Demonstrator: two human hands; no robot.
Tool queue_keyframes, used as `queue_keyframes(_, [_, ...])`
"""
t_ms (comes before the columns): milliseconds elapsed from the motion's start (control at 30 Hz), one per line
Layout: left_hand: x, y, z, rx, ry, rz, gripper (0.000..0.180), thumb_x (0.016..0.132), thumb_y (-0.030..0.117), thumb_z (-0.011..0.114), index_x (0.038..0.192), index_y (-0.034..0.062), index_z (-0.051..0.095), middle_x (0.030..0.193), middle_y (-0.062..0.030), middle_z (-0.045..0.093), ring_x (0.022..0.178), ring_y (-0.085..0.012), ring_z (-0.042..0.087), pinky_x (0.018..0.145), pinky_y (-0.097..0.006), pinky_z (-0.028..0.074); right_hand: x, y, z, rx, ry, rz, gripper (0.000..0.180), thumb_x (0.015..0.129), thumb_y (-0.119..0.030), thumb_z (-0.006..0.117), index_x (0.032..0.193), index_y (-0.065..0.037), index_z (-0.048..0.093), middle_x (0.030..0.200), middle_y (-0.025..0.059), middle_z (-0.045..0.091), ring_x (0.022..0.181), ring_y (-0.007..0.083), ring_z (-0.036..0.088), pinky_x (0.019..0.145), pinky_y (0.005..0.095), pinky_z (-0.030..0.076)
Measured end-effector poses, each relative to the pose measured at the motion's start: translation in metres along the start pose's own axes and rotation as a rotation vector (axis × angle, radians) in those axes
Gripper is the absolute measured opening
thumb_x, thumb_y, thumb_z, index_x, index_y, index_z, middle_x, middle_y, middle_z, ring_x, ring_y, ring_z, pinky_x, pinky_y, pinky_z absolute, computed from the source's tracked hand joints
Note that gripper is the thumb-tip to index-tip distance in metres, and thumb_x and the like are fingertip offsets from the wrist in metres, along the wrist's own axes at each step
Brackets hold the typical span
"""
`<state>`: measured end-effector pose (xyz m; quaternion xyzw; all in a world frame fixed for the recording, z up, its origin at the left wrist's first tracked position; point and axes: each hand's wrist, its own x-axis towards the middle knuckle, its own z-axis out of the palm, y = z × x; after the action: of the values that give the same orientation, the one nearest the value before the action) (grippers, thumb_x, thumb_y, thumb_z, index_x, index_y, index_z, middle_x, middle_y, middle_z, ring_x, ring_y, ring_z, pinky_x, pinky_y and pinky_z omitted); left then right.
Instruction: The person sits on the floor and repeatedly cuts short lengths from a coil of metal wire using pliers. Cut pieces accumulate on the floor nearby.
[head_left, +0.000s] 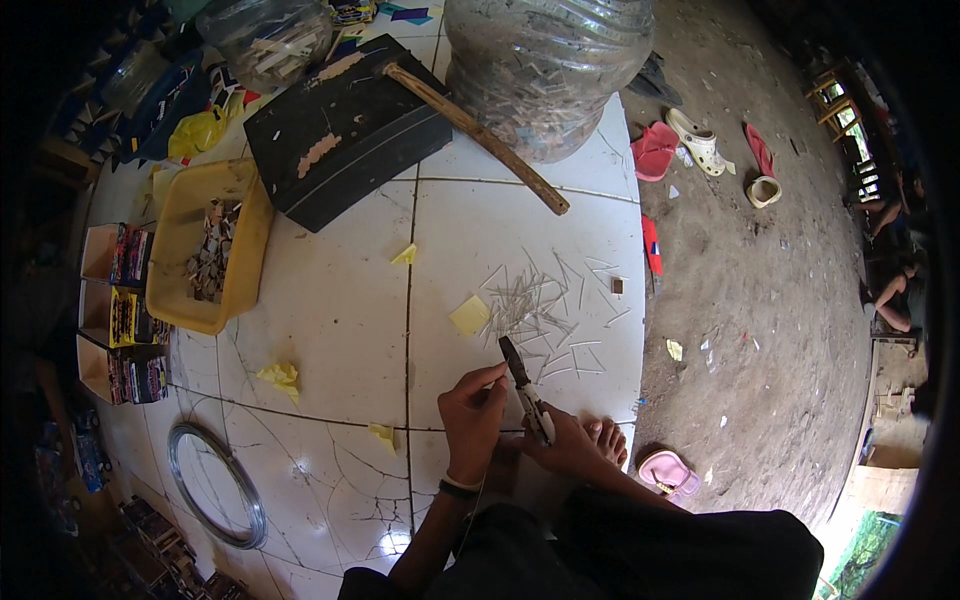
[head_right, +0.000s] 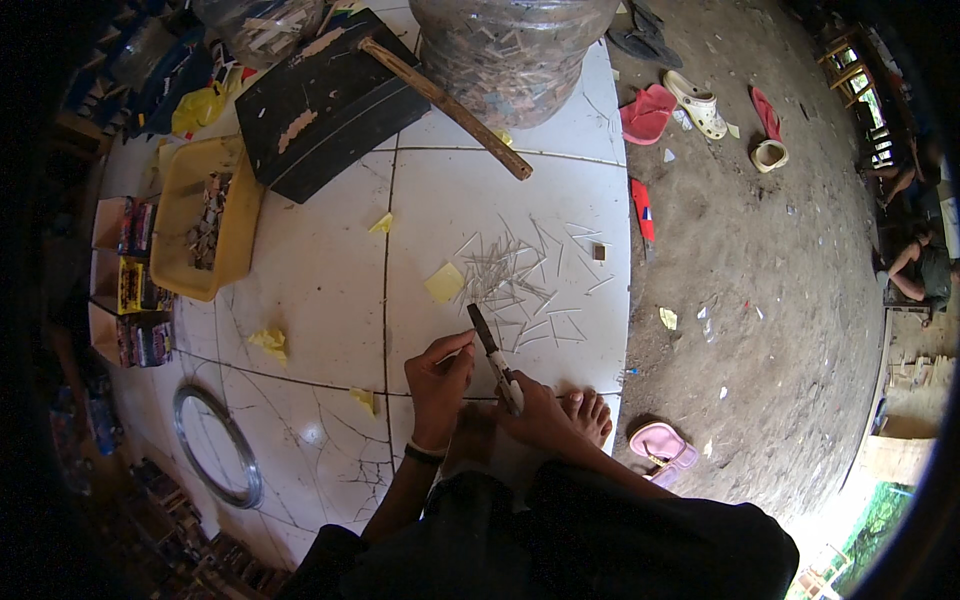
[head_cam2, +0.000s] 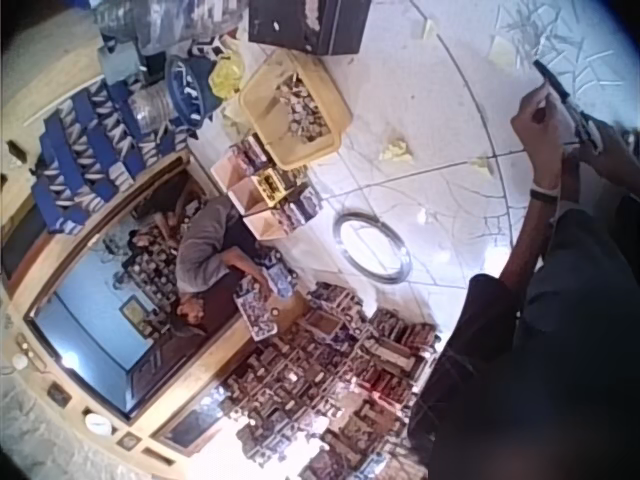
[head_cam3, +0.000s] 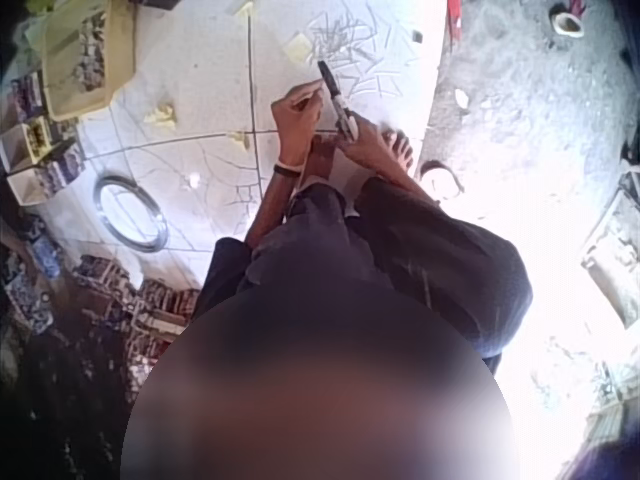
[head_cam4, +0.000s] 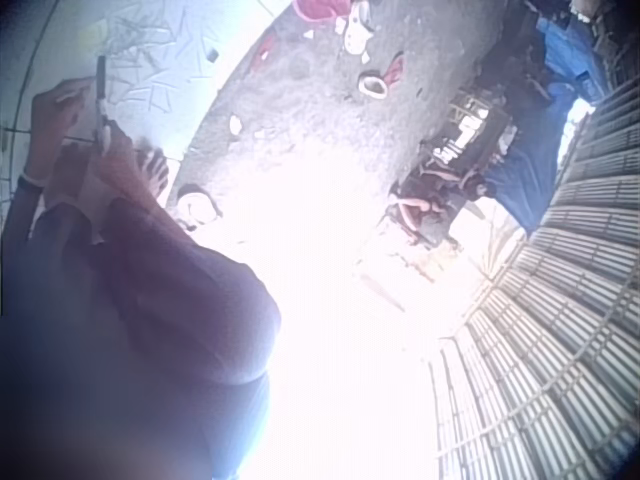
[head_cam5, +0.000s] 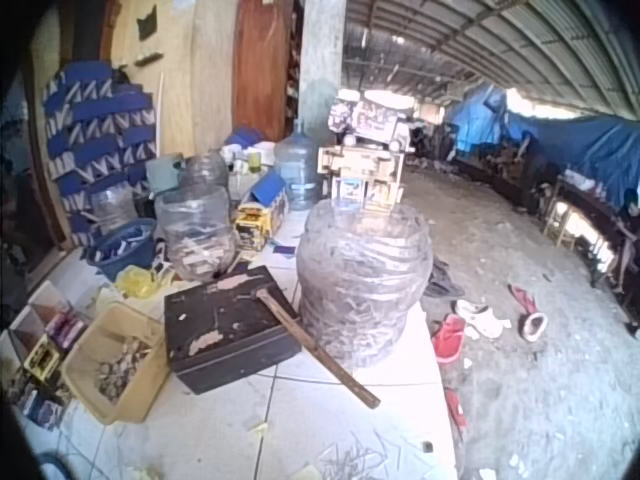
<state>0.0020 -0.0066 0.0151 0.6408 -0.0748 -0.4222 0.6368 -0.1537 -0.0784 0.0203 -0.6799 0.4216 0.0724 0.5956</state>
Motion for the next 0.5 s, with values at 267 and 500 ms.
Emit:
queue_keyframes(267, [0.008,-0.019,0.001,0.071,0.034,0.037,0.021,0.093,-0.002,0.067,0.112,-0.0031,0.075,0.093,-0.0032,0.072,0.071,-0.0036,0.058,0.06,-0.02,0.045,0.015,0.023,0.017,-0.115,0.096,0.045,0.049,0.082,-0.028,0.08,0.119,-0.002,0.064,0.099,0.0194,0.072,0.097,0.0328,0.069,0.085,0.045,0.052])
queue_keyframes(500, [0.01,-0.016,-0.003,-0.01,0.052,-0.058,0.02,0.095,0.003,0.068,0.113,-0.0026,0.075,0.076,0.0018,0.062,0.061,-0.0038,0.051,0.054,-0.021,0.039,0.015,0.019,0.007,-0.024,0.062,0.001,0.048,0.094,-0.026,0.069,0.133,-0.002,0.056,0.107,0.0262,0.071,0.103,0.0453,0.068,0.088,0.0475,0.053])
